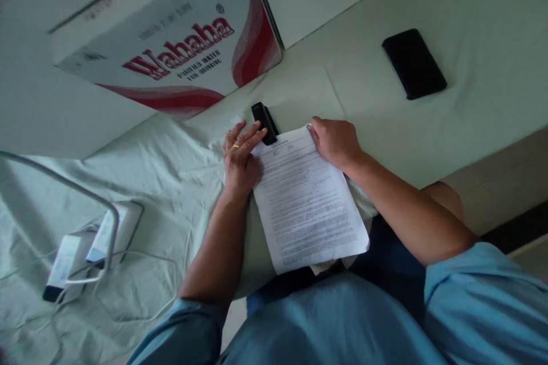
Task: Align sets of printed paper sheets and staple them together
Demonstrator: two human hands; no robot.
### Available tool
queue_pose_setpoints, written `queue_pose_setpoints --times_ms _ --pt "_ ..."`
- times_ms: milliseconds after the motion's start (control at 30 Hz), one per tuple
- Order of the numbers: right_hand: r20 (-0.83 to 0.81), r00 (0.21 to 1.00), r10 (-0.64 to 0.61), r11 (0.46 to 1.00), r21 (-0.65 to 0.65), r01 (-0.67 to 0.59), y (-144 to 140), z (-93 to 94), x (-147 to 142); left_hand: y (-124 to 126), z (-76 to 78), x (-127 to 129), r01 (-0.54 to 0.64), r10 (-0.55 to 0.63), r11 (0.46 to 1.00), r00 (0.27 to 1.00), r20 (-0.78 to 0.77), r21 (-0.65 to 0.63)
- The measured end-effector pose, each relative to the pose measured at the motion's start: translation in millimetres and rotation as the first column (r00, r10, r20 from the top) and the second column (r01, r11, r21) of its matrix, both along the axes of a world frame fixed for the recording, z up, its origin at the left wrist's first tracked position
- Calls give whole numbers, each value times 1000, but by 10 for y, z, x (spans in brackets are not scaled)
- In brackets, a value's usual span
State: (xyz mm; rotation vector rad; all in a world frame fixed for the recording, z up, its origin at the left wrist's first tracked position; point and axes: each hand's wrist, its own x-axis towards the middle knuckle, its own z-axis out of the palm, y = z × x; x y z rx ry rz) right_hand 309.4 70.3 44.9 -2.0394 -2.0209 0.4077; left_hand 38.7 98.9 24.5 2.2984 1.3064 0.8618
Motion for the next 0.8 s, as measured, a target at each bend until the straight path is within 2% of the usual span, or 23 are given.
queue_pose_setpoints --times_ms 200,367,433,500,567,633,700,800 --pt "-11 1000 6 1000 1 -6 1 -27 14 -8 6 18 -17 17 1000 1000 -22 -6" --pt "-72 997 22 1000 11 -21 21 -16 12 -38 23 60 -87 87 995 996 -10 -48" --pt "-126 991 51 999 9 -50 35 13 21 -25 2 46 -67 71 995 997 41 -77" --pt "-208 973 103 994 -6 -107 43 50 51 1 -37 15 -4 26 991 986 163 -134" --pt "-319 930 181 979 -37 -203 38 87 102 28 -76 -16 44 29 977 941 336 -208" --pt "-447 857 254 947 -67 -316 18 117 164 46 -92 -30 -1 137 963 864 484 -270" --pt "-555 779 290 921 -59 -385 -5 139 223 48 -73 -25 -73 262 940 779 570 -332" --pt "-625 734 265 944 12 -331 -21 167 284 28 -3 4 -52 337 904 699 631 -425"
